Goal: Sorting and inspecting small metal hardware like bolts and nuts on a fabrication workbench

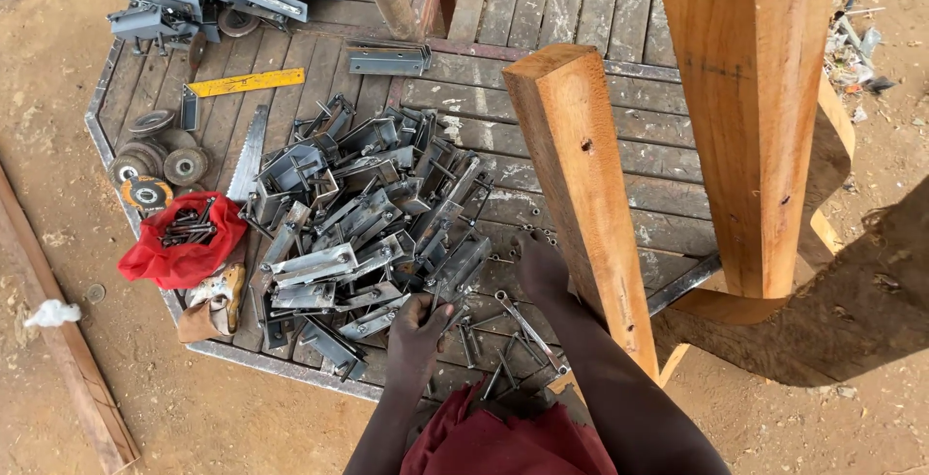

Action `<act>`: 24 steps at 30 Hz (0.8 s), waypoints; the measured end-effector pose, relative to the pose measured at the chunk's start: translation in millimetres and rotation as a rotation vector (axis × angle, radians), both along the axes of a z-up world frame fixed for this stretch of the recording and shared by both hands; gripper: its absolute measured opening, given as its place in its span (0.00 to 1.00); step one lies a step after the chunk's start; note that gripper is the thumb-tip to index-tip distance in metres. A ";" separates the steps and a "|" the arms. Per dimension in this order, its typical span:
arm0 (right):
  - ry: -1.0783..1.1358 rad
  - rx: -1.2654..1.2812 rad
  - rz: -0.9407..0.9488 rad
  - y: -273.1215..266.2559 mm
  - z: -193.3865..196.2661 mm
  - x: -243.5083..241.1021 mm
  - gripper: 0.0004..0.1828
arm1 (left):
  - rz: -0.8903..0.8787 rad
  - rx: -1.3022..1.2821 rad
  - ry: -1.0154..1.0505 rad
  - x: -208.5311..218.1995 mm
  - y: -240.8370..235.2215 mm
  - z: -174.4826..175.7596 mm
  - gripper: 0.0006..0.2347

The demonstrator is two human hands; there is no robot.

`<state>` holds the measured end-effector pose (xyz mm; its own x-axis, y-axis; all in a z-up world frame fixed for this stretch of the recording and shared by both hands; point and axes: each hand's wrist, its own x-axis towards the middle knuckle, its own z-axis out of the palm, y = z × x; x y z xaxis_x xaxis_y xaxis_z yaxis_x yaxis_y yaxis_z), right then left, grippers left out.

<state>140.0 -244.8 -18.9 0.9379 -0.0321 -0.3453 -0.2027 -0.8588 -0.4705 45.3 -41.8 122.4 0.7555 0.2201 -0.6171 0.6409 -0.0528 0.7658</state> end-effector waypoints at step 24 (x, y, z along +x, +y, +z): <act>0.252 1.277 -0.172 18.8 118.4 -51.5 0.06 | 0.004 -0.167 -0.218 -7.1 4.7 -32.4 0.05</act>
